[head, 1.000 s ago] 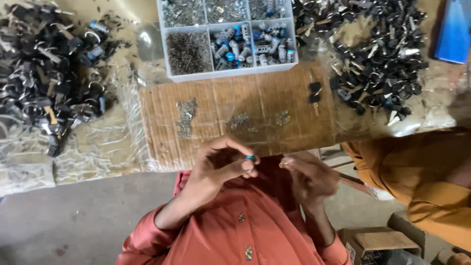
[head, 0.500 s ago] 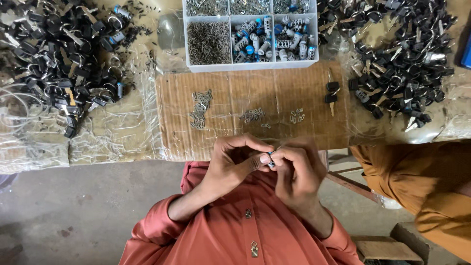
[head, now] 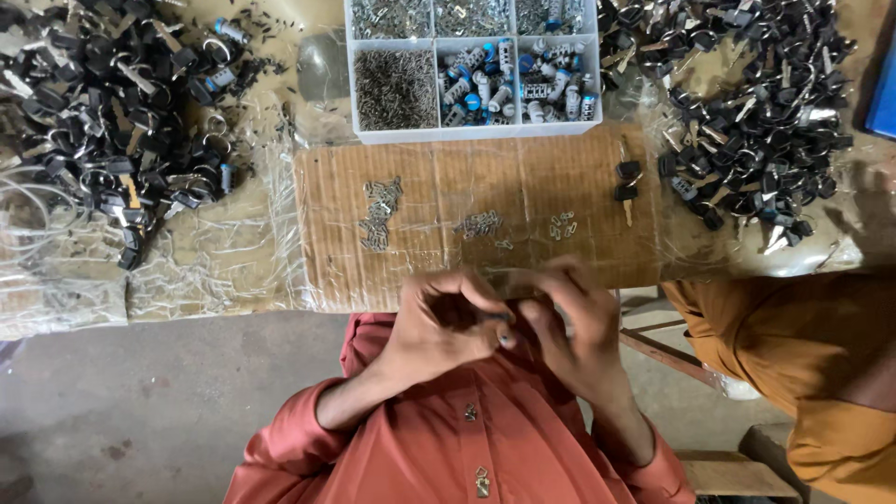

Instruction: The person assembles a lock cylinder by inserting small metal pins and springs into a blue-and-silver housing. They repeatedly pick parts from a compartmentalized tray and the table, insert them into the cylinder, and test fit with a key. The person works at a cluttered table with many keys and lock components.

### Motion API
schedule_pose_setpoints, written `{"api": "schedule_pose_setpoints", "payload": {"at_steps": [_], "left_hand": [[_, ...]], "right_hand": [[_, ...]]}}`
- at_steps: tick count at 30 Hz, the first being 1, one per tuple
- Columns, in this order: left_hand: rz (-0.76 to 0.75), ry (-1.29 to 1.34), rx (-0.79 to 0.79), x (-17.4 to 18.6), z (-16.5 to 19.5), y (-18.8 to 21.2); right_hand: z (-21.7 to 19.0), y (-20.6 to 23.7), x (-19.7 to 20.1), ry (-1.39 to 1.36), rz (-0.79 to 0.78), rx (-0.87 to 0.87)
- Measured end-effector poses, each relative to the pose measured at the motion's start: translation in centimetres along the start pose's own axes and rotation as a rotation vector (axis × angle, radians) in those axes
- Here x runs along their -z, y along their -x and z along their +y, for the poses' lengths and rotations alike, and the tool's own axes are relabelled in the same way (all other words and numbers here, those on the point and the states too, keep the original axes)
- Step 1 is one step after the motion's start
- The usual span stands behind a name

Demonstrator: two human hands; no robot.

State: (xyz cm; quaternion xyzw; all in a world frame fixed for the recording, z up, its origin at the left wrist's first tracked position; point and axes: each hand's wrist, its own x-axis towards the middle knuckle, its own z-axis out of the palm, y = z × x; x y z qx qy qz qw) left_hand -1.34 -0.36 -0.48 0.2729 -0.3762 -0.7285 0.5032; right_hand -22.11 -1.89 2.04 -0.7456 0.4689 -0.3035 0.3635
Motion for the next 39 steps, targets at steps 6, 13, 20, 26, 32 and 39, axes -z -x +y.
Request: {"api": "schedule_pose_setpoints", "payload": {"at_steps": [6,13,20,26,32,39], "left_hand": [[0.169,0.276,-0.005,1.1,0.2,0.6],[0.21,0.129,0.124,0.6,1.0,0.6],[0.103,0.003,0.097,0.2,0.8,0.1],[0.036,-0.017,0.064,-0.1,0.3,-0.3],[-0.039,-0.141,0.009,-0.2,1.1,0.4],[0.194,0.028,0.013,0.7,0.3,1.2]], "right_hand": [[3.2,1.1,-1.5,0.397,0.142,0.296],[4.1,2.4,-0.9,-0.362,0.36,0.053],[0.4,1.0,-0.5,-0.032,0.254,0.207],[-1.1,0.4,-1.1,-0.065,0.195,0.231],[-1.7,0.0,0.2,-0.398,0.019,-0.03],[-0.7,-0.7,-1.7,0.366,0.068,0.092]]}}
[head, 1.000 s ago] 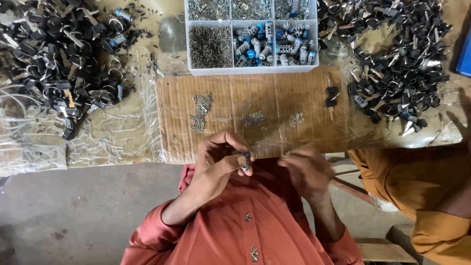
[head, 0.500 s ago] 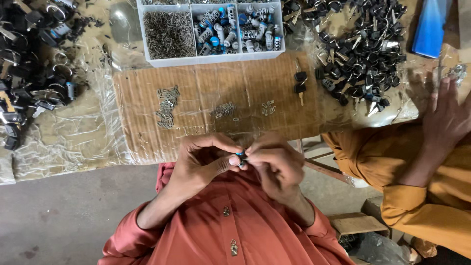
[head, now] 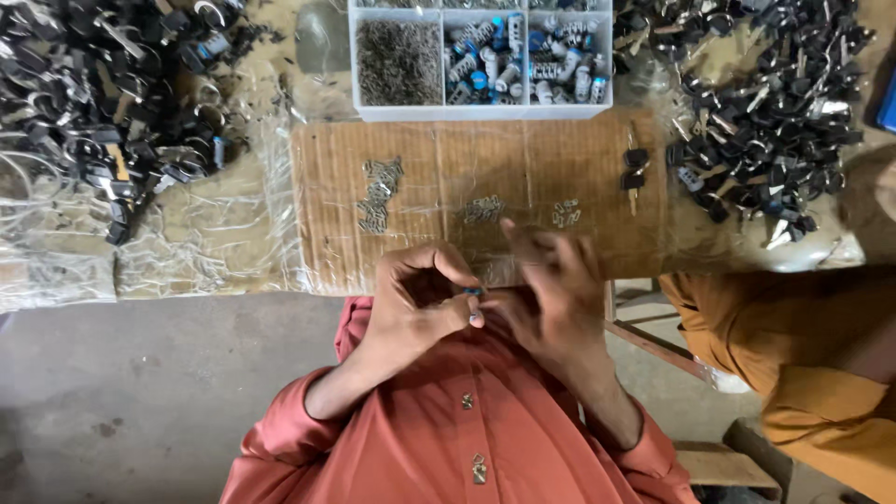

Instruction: The person assembles a lock cylinder by inserting small metal pins and springs into a blue-and-silver housing. They repeatedly pick parts from a compartmentalized tray and the table, insert them into the cylinder, and test fit with a key. The person works at a cluttered table with many keys and lock components.

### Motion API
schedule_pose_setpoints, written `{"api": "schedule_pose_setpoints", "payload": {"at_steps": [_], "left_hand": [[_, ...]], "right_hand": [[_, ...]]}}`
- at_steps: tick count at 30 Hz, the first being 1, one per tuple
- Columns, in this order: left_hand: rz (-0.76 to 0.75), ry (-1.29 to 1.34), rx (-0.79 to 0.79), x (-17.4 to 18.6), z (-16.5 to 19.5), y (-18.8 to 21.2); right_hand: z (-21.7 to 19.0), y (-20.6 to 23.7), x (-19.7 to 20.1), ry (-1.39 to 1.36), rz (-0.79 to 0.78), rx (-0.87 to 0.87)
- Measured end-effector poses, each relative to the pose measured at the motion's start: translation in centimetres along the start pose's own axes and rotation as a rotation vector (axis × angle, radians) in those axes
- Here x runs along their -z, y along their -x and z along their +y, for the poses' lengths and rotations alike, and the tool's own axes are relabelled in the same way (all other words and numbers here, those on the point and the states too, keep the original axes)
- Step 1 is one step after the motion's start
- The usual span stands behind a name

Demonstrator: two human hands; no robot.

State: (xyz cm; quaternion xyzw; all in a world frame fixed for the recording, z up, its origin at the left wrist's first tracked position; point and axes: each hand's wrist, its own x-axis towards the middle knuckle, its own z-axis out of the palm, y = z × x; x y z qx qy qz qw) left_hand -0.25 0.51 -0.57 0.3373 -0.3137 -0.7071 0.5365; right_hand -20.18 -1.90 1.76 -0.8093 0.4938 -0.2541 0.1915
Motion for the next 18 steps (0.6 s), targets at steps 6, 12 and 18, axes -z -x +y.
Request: {"api": "schedule_pose_setpoints", "payload": {"at_steps": [6,12,18], "left_hand": [[0.053,0.137,0.096,0.5,-0.1,0.3],[-0.045,-0.09,0.066,-0.2,-0.1,-0.1],[-0.099,-0.141,0.023,-0.4,-0.3,-0.6]], "right_hand": [[2.8,2.1,-1.2,-0.08,0.073,0.215],[4.5,3.5,-0.6,-0.387,0.151,-0.121],[0.8,2.5,-0.1,-0.444,0.148,0.098]]}}
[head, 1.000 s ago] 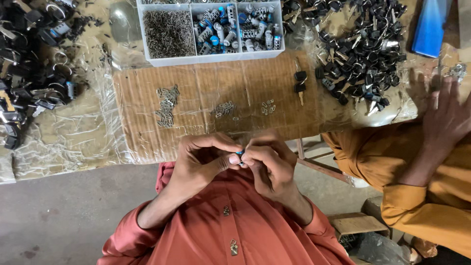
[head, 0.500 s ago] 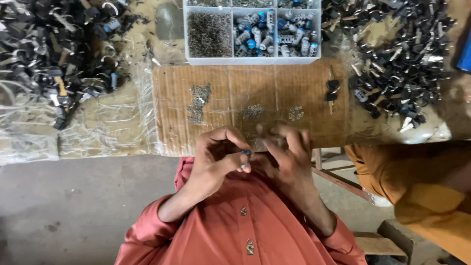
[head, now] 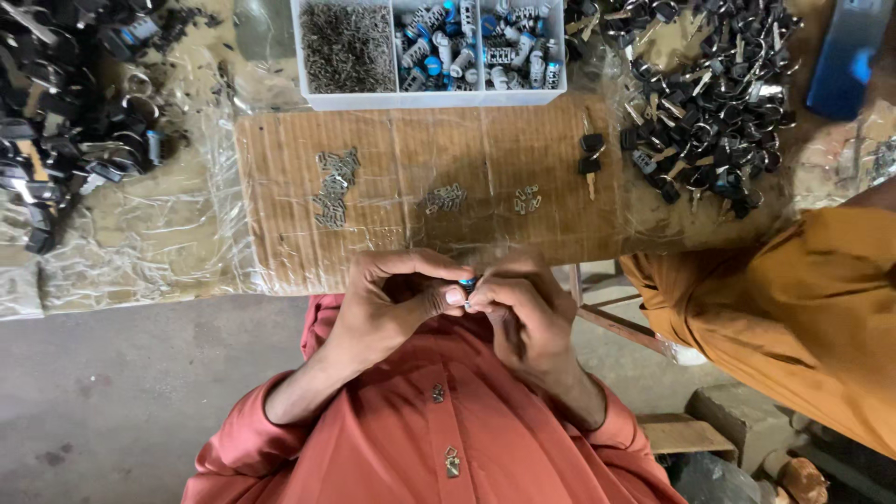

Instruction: The person assembles a lock cylinder by inserting small metal pins and springs into a blue-and-silver housing. They repeatedly pick parts from a compartmentalized tray and the table, insert them into the cylinder, and test fit with a key. The person works at a cluttered table with many keys and lock components.

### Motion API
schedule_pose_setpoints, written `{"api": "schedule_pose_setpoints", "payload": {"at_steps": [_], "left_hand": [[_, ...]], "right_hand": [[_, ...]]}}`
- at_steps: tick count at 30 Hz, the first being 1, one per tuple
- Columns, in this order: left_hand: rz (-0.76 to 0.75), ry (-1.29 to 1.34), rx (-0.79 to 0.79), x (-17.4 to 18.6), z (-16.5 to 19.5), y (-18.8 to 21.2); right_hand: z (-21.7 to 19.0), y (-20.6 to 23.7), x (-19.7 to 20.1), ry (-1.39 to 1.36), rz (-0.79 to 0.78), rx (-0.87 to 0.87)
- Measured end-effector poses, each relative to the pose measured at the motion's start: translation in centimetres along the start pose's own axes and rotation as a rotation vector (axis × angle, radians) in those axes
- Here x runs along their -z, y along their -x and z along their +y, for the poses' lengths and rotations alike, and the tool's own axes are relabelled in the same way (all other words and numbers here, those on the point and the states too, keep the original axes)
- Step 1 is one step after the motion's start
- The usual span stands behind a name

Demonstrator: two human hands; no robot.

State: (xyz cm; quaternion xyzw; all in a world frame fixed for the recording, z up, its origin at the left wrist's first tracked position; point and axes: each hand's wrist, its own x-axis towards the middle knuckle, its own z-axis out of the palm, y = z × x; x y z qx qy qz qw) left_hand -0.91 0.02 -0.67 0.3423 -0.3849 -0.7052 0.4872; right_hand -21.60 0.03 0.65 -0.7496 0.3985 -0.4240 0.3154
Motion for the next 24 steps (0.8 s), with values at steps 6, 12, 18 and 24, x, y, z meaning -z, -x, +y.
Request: {"api": "schedule_pose_setpoints", "payload": {"at_steps": [6,12,18,24], "left_hand": [[0.003,0.064,0.05,0.3,0.5,0.4],[-0.025,0.014,-0.017,0.3,0.5,0.6],[-0.032,-0.043,-0.009,0.0,0.9,0.6],[-0.421,-0.134,-0.017,0.4,1.1,0.0]], "right_hand": [[-1.8,-1.0,-1.4,0.083,0.041,-0.035],[-1.4,-0.4,-1.3,0.06,0.054,-0.031],[-1.8,-0.2,-1.2,0.125,0.05,0.026],[-1.0,-0.8,2.9,-0.539,-0.404,-0.474]]}}
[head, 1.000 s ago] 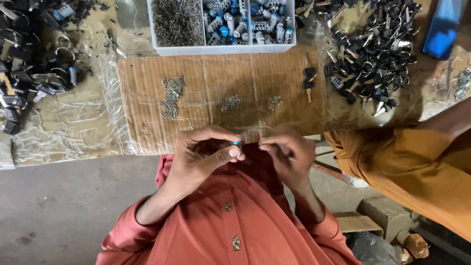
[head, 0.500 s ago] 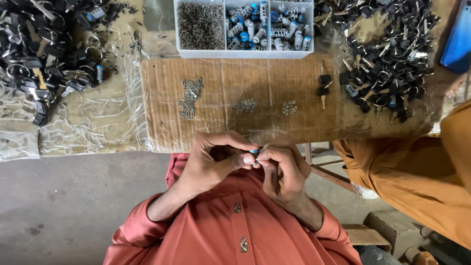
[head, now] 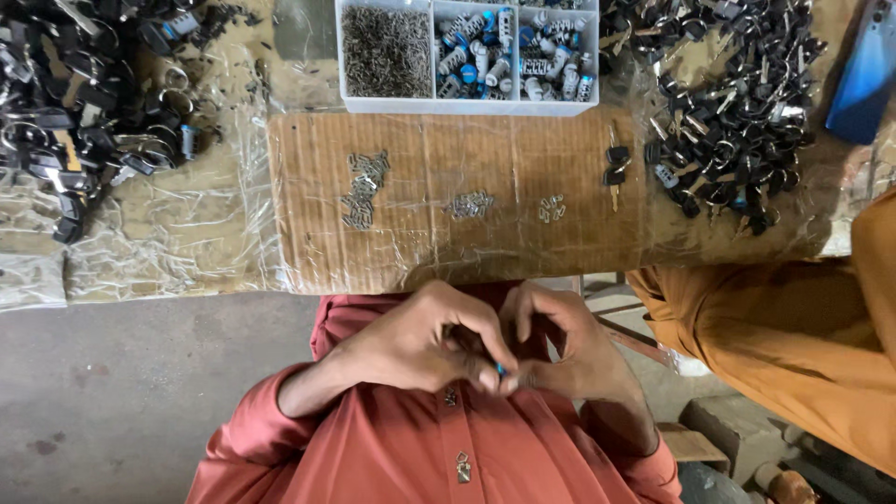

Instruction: The person assembles a lock cylinder by inserting small metal pins and springs into a blue-and-silver housing. They repeatedly pick parts from a compartmentalized tray and the table, insert them into the cylinder, and test fit with a key. The person works at a cluttered table with many keys and lock components.

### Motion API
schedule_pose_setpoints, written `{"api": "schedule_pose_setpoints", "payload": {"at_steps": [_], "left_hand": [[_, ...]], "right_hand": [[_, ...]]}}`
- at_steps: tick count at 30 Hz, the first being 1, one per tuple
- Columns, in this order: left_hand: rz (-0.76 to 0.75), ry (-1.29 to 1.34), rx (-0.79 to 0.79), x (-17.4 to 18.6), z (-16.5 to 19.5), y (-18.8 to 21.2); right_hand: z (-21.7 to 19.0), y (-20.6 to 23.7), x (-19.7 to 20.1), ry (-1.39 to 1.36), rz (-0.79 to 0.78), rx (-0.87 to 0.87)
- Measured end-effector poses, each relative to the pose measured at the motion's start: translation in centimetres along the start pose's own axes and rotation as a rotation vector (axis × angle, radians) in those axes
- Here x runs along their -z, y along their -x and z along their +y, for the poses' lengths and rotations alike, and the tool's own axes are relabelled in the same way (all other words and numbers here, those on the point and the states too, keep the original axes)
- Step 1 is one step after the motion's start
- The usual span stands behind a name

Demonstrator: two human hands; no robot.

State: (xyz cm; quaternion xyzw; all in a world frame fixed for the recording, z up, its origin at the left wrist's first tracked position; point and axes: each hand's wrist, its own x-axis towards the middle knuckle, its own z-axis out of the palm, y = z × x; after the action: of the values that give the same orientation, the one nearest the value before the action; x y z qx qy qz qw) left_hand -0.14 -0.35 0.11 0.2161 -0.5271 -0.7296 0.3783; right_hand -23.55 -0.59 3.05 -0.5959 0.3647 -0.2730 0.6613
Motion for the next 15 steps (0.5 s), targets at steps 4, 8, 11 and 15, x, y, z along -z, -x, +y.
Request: {"api": "schedule_pose_setpoints", "payload": {"at_steps": [4,8,11,15], "left_hand": [[0.136,0.052,0.0,-0.2,-0.9,-0.7],[0.314,0.299,0.011,-0.3,-1.3,-0.5],[0.343,0.377,0.015,-0.1,-1.3,-0.2],[0.342,0.327,0.052,-0.6,-1.2,-0.5]], "right_hand": [[0.1,-0.1,0.6,0.448,0.381,0.057],[0.6,-1.0,-0.1,1.304,0.552,0.254],[2.0,-1.3,0.2,1.205,0.56,0.393],[4.3,0.3,1.0,0.866,0.547,0.437]]}}
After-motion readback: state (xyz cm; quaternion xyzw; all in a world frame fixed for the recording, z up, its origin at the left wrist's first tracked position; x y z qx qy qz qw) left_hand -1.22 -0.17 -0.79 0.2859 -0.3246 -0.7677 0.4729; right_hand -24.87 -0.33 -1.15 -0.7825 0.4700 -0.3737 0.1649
